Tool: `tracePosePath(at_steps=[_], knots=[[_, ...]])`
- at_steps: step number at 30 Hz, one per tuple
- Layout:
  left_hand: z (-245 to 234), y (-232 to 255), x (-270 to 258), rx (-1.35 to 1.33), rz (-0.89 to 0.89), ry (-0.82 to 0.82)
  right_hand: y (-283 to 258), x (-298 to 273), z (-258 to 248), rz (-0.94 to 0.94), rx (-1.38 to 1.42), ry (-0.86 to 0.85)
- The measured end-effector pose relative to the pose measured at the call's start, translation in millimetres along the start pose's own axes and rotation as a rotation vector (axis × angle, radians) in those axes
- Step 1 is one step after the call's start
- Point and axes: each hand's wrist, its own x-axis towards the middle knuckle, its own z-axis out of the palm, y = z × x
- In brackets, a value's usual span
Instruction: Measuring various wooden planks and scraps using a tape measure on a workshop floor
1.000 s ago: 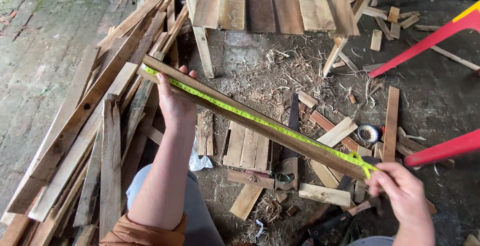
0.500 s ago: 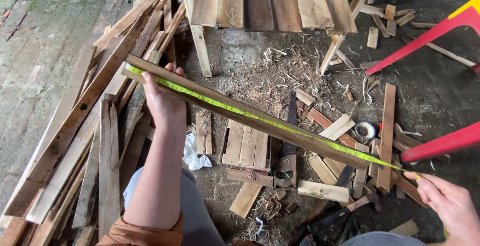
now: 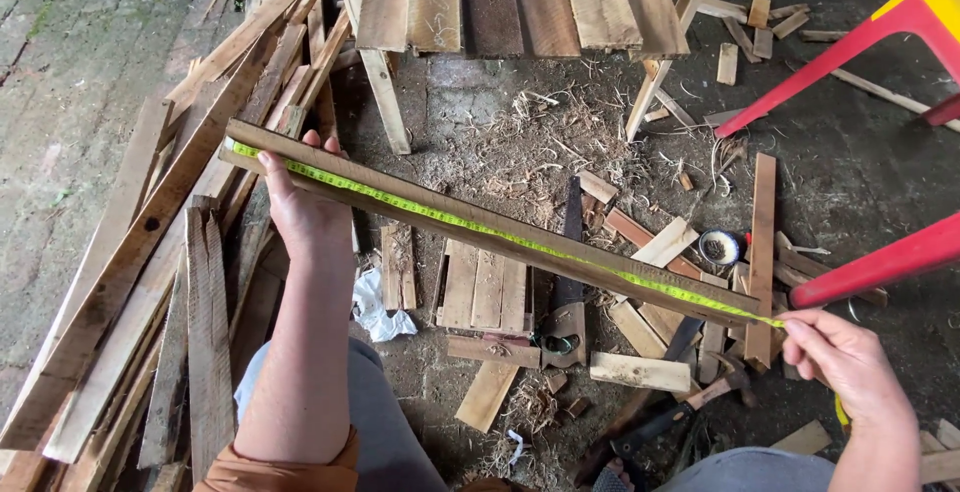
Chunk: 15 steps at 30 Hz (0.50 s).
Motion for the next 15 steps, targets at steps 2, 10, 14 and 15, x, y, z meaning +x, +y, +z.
tracePosePath(at_steps=[2,10,14,15], knots=[[-1.0,0.3,0.9,-0.014,0.000,-0.011,9.0,6.4,4.3,0.001,-0.003,-0.008],[-3.7,9.4,8.4,-0.064,0.018,0.032,-1.6,-5.7,12.7,-0.105,0.168,0.008],[2.2,15.1,2.2,-0.090,0.009,0.053,16.5,0.9,3.9,-0.127,0.270,-0.029],[1.7,15.7,2.6,-0.085,0.010,0.051,19.2,2.1,2.0,-0.144,0.306,-0.040]])
